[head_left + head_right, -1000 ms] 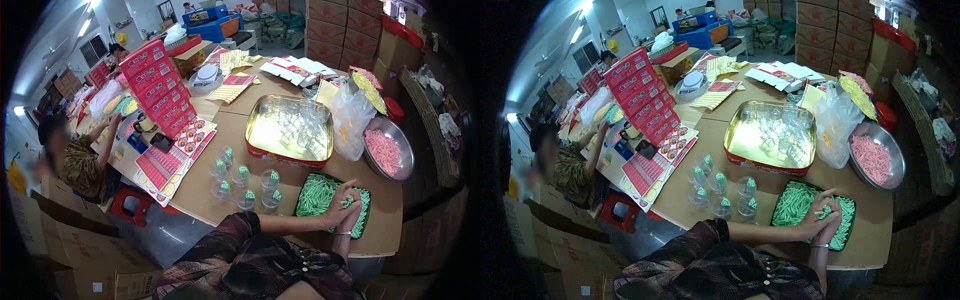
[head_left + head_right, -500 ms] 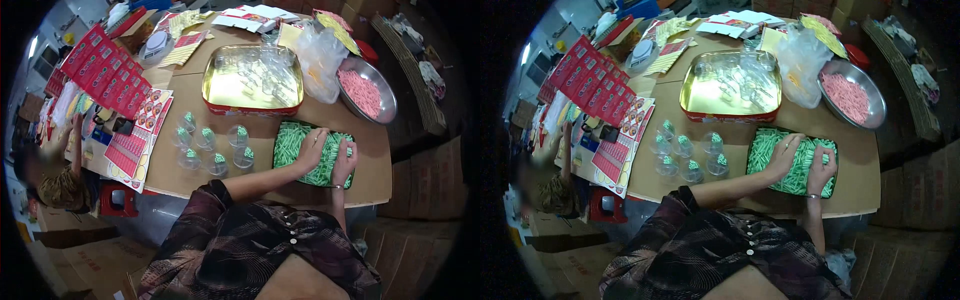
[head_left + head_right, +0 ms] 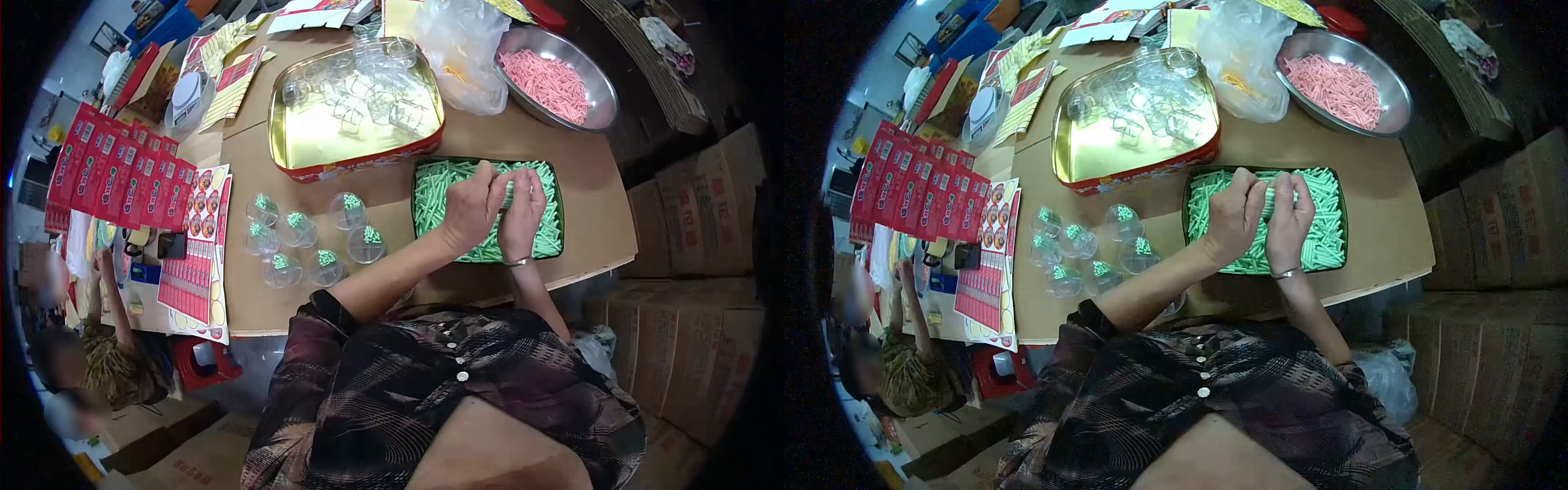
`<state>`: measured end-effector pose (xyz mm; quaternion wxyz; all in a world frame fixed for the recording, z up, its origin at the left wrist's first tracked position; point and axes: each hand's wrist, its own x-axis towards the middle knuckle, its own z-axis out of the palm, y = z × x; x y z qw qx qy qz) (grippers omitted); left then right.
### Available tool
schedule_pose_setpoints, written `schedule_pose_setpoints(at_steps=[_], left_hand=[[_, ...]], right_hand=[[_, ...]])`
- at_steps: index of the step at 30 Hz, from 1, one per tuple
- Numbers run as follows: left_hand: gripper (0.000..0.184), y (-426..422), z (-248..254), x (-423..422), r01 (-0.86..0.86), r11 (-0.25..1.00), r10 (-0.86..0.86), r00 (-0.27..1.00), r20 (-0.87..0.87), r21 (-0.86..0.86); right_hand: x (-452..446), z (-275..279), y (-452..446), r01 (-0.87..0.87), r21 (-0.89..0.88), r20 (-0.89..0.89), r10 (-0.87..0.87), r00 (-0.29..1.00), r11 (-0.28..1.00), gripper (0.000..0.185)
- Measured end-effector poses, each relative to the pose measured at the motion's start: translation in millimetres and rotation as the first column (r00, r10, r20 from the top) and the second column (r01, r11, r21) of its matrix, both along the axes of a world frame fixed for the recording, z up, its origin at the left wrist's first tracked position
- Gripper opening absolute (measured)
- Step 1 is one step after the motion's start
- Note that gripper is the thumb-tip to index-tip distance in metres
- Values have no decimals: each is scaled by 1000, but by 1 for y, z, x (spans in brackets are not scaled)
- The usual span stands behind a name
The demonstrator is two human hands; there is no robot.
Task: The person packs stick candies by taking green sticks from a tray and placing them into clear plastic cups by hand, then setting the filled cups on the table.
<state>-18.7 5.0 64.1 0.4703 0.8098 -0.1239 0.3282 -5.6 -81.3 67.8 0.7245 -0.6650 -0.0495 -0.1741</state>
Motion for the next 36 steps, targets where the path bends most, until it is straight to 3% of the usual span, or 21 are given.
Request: schedule_pose_setpoints(at_steps=[2,5,7,9,10,11,12,13,16,19,22,24,25,27,28,32,36], left_hand=[[13,1,-1,3,-25,999,28,994,109,-27],[14,12,3,-3,52,997,-55,997,-58,-63],[12,29,10,2,216,974,-228,932,-283,-70],[23,63,16,21,-43,975,-37,936,-350,-217],[41,86,19,36,-280,920,178,922,-344,-274],[55,116,18,55,-482,825,318,828,-462,-295],[66,156,-6,84,-614,687,355,749,-559,-388],[75,187,-24,110,-771,520,361,589,-723,-369],[91,245,-75,161,-834,386,159,482,-861,-395],[78,254,-80,176,-858,370,293,472,-832,-356],[71,256,-64,163,-845,433,236,444,-864,-315],[71,261,-43,135,-740,580,112,487,-866,-341],[71,258,-37,120,-742,582,113,478,-871,-332],[71,239,-29,90,-520,765,285,802,-524,-380],[71,227,-18,74,-521,765,281,800,-531,-379],[70,169,39,13,-171,933,67,947,-313,-317],[70,122,43,-6,-49,972,-15,963,-270,-228]], right_hand=[[3,1,4,-31,155,22,28,999,987,18],[7,-5,-6,-56,33,-43,57,997,998,19],[11,-8,-15,-105,-82,-97,97,991,991,20],[8,-10,-29,-84,-144,-89,72,993,986,20],[4,-9,-39,-73,-208,-76,58,995,975,20],[0,-9,-48,-62,-272,-59,48,997,960,20],[-5,-9,-53,-52,-334,-43,40,998,941,20],[-10,-11,-56,-83,-345,-50,70,996,935,20],[-16,-25,-55,-93,-426,19,112,994,900,21],[-12,-31,-54,-67,-489,88,126,988,870,21],[-13,-34,-55,-83,-480,63,128,990,873,20],[-10,-37,-56,-92,-482,54,135,989,871,20],[-11,-37,-55,-100,-483,45,139,989,870,19],[-13,-39,-56,-116,-490,22,145,989,864,19],[-12,-38,-56,-118,-493,27,151,988,862,19],[-11,-28,-50,-137,-448,-14,147,989,884,16],[-3,22,-24,-170,-199,65,186,980,965,10]])
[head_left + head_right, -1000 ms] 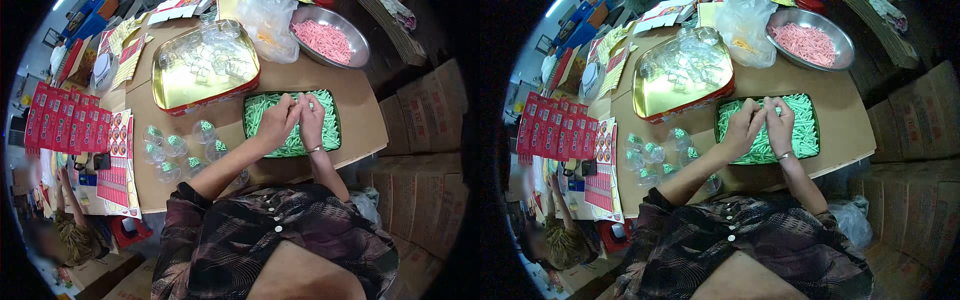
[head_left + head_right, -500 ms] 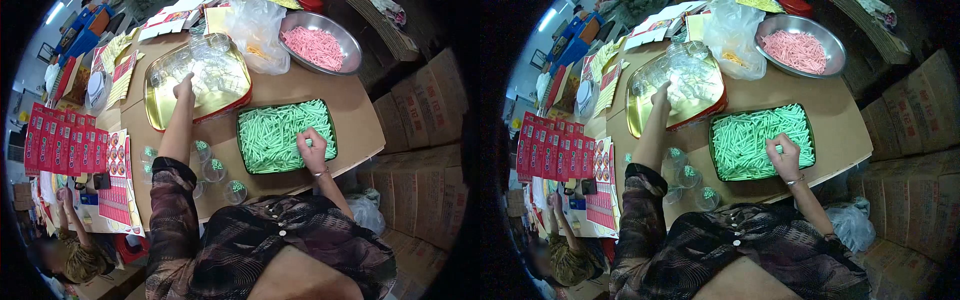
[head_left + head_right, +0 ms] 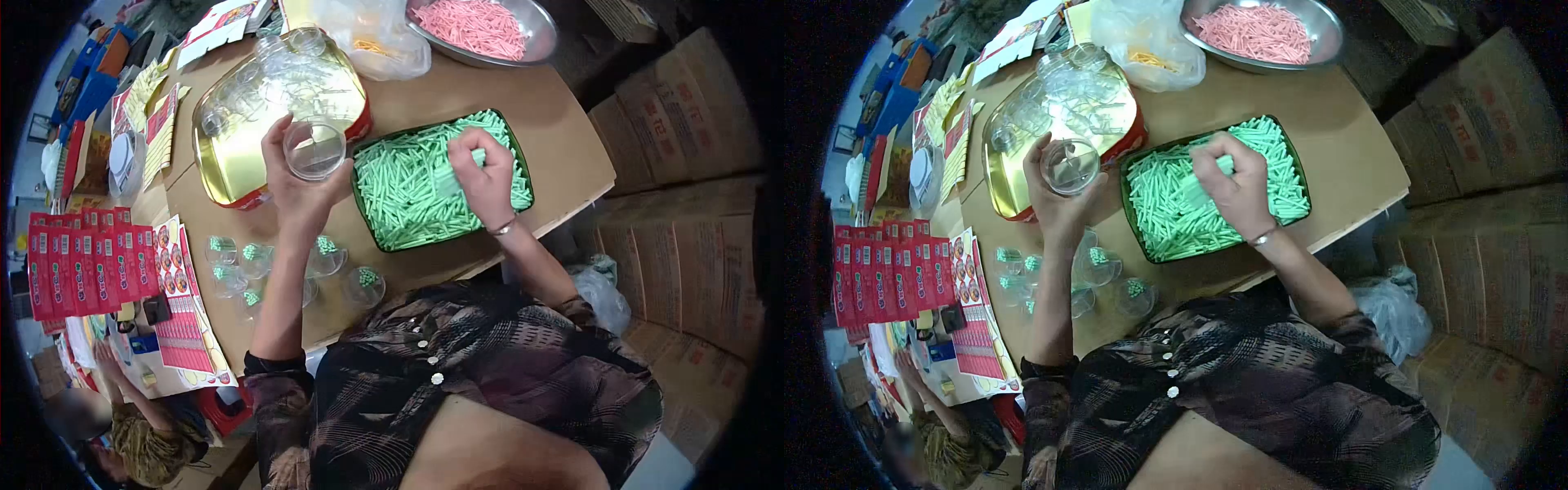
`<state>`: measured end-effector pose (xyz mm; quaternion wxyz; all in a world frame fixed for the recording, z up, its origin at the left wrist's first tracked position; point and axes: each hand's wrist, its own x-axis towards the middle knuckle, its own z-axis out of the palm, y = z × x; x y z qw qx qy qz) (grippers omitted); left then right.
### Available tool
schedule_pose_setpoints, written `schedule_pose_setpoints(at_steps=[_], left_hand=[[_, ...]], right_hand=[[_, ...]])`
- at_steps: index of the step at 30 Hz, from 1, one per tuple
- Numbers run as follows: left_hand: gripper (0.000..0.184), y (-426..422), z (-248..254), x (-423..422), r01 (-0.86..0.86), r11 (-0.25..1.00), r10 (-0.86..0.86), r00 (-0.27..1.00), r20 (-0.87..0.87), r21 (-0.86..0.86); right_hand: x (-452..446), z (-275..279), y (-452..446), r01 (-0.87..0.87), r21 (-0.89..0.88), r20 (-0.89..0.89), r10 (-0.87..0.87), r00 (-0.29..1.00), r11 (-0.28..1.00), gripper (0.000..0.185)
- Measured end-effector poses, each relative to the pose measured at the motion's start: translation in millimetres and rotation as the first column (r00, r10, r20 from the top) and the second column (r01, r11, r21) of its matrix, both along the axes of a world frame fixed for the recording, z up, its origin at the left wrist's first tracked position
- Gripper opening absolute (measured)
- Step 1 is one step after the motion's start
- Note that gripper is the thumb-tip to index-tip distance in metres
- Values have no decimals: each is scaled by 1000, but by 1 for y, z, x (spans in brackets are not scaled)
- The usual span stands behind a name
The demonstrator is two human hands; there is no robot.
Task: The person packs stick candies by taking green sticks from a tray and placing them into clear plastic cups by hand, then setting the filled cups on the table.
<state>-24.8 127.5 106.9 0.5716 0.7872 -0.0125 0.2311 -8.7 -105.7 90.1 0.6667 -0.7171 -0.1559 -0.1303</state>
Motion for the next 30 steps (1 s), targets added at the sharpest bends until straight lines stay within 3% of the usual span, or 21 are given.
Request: schedule_pose_setpoints(at_steps=[3,5,12,16,21,26,30], left_hand=[[70,-29,2,-9,69,997,-71,997,30,47],[70,-43,3,-16,80,993,-85,995,58,90],[70,-69,12,-26,56,994,-66,992,108,90],[69,-69,14,-27,48,989,-66,990,126,142],[68,-67,11,-27,-49,983,9,976,216,179],[66,-63,16,-28,-8,998,-1,991,131,65],[65,-58,15,-27,-9,996,-4,989,150,85]], right_hand=[[4,34,18,-44,133,96,32,995,990,11],[2,52,28,-32,152,64,22,998,988,12],[6,45,42,-13,152,192,-17,981,988,17],[6,43,38,49,-14,398,-39,917,999,16],[5,45,39,85,-63,462,-46,886,994,17],[10,46,39,66,-137,571,24,821,988,18],[11,46,40,135,-216,666,45,745,967,19]])
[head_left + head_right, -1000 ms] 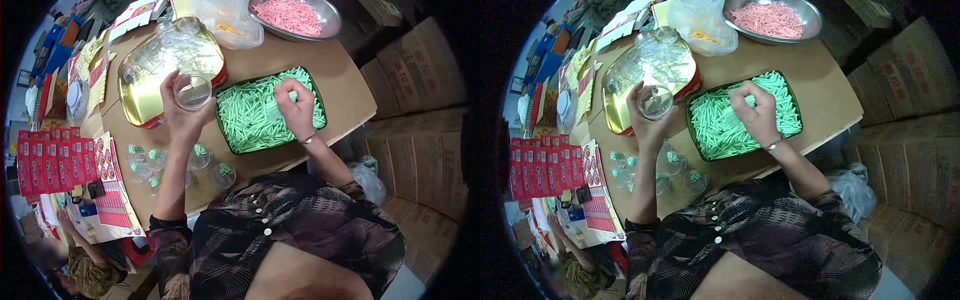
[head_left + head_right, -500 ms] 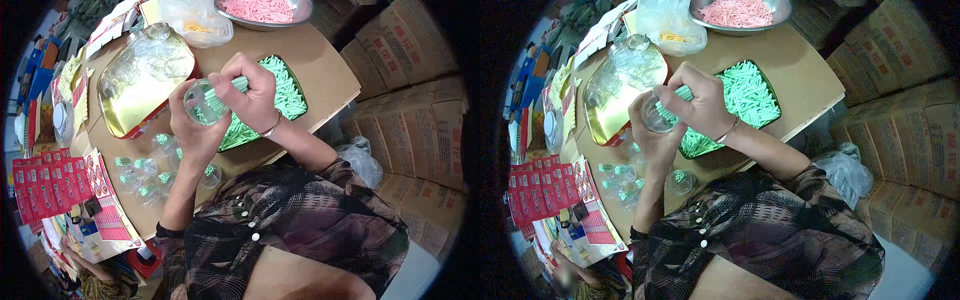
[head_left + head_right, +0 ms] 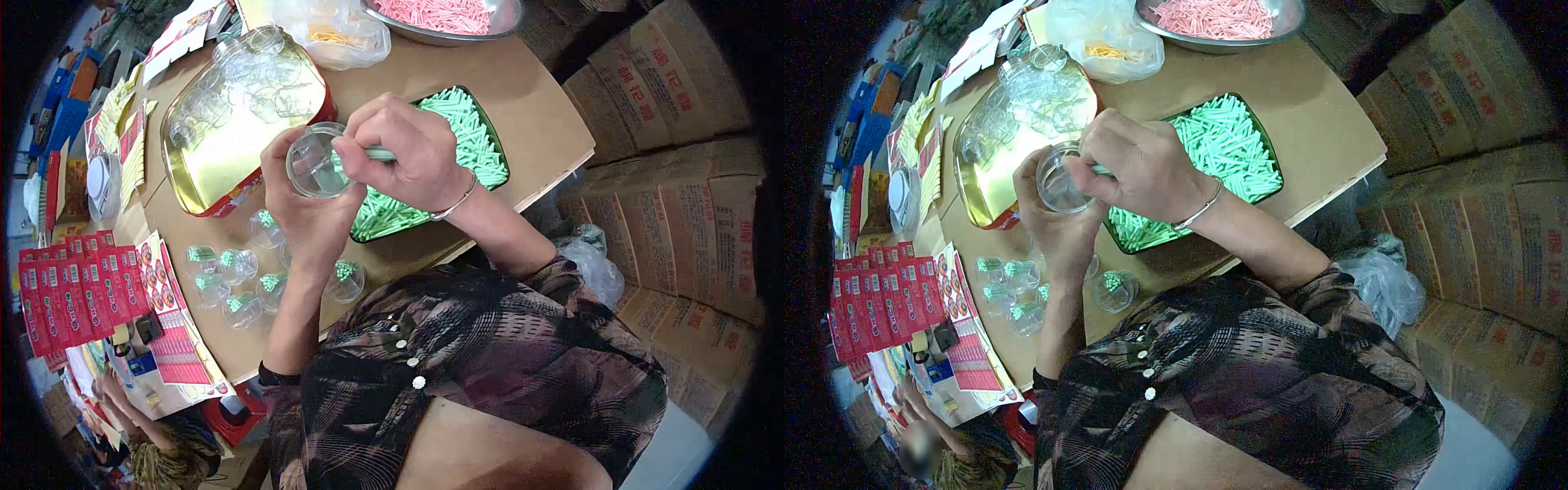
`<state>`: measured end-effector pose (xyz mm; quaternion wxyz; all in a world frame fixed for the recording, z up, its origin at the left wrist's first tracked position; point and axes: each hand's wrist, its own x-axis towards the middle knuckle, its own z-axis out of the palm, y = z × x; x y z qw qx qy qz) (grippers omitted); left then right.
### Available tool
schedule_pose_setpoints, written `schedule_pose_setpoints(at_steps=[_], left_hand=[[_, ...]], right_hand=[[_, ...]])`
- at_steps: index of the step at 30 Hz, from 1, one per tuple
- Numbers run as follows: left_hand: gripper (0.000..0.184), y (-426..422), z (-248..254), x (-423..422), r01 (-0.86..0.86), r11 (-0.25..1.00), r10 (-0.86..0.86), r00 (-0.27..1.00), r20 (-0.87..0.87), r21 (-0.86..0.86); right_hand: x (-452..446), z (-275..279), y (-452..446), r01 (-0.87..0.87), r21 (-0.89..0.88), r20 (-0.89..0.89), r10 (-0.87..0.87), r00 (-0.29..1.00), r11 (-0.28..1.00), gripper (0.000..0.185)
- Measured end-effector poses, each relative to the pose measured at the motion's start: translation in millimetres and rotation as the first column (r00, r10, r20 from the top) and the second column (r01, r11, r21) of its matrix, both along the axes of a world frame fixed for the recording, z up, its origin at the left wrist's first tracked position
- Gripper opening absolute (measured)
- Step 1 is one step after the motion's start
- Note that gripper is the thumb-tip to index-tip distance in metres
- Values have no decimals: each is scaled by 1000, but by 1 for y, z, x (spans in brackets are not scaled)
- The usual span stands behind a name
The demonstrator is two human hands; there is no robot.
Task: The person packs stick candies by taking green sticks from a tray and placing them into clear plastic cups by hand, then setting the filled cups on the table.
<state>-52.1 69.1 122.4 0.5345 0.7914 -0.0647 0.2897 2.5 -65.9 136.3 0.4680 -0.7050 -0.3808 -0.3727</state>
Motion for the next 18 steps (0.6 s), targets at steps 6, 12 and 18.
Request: schedule_pose_setpoints(at_steps=[6,12,18], left_hand=[[64,3,4,-2,6,1000,-6,1000,-19,14],[65,5,4,-1,-28,995,26,999,24,93],[64,4,8,-5,2,997,2,999,-44,82]], right_hand=[[2,3,-5,-45,-106,163,62,985,993,20],[-1,11,-9,-60,-234,57,75,996,970,21],[5,17,-13,-153,-218,-148,123,981,964,20]])
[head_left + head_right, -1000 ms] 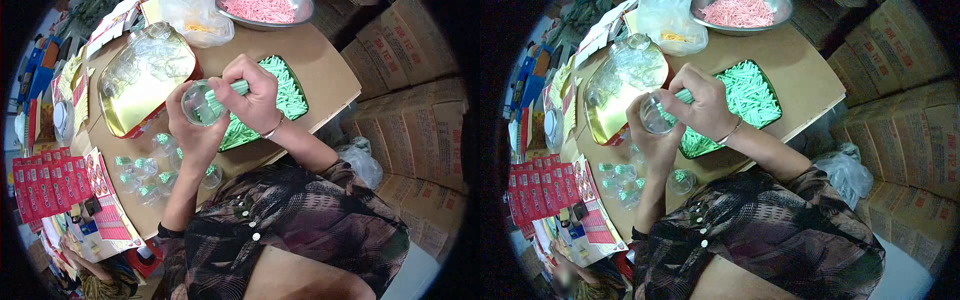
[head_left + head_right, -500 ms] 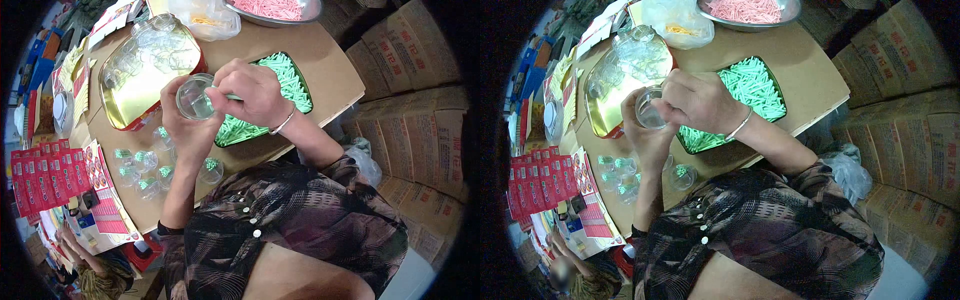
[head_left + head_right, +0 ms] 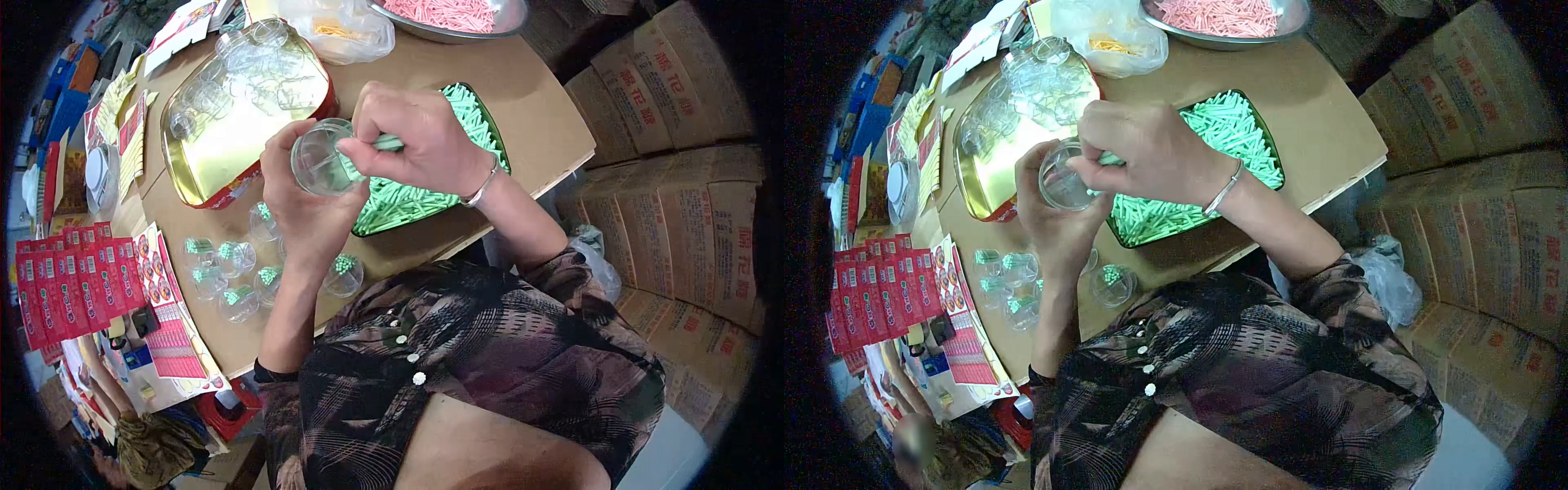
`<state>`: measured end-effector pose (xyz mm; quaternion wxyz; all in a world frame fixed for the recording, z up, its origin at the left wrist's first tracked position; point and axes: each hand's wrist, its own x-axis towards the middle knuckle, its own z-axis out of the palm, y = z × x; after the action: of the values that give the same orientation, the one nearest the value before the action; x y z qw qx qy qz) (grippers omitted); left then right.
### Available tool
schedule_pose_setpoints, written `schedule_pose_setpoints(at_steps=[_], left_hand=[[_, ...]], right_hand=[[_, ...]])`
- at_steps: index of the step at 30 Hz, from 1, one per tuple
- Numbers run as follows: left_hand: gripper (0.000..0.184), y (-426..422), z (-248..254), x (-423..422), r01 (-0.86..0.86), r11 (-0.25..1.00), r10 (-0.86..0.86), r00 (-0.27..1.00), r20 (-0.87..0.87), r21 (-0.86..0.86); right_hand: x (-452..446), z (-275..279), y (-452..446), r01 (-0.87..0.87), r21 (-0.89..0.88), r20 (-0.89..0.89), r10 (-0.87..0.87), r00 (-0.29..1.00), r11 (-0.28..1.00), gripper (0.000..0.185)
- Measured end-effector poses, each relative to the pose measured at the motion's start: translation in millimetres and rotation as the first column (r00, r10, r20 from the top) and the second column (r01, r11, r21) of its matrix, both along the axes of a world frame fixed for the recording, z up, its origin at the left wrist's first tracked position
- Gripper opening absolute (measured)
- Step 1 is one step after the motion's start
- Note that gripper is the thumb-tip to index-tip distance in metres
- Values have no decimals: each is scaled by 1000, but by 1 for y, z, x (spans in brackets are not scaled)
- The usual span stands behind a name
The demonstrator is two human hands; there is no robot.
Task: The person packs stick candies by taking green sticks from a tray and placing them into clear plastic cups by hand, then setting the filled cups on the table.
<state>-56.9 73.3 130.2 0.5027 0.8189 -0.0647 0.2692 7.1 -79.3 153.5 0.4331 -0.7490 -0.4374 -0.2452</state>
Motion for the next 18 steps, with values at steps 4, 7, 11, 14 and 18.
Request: schedule_pose_setpoints(at_steps=[4,7,11,14,18], left_hand=[[64,-2,5,-2,33,998,-38,997,-73,-57],[64,-2,3,-1,19,998,-22,999,-40,-60],[64,1,2,4,14,1000,-14,1000,-17,-24],[65,-1,-3,-3,12,1000,-12,999,-51,2],[64,-5,4,-1,37,999,-37,995,-94,-1]], right_hand=[[4,0,-5,-183,32,-5,184,983,983,19],[3,3,-5,-156,8,-47,156,987,988,20],[5,6,-6,-117,-33,-39,116,992,993,19],[3,0,-11,-93,-72,-62,88,994,993,19],[13,0,-17,-236,-61,-94,230,969,970,15]])
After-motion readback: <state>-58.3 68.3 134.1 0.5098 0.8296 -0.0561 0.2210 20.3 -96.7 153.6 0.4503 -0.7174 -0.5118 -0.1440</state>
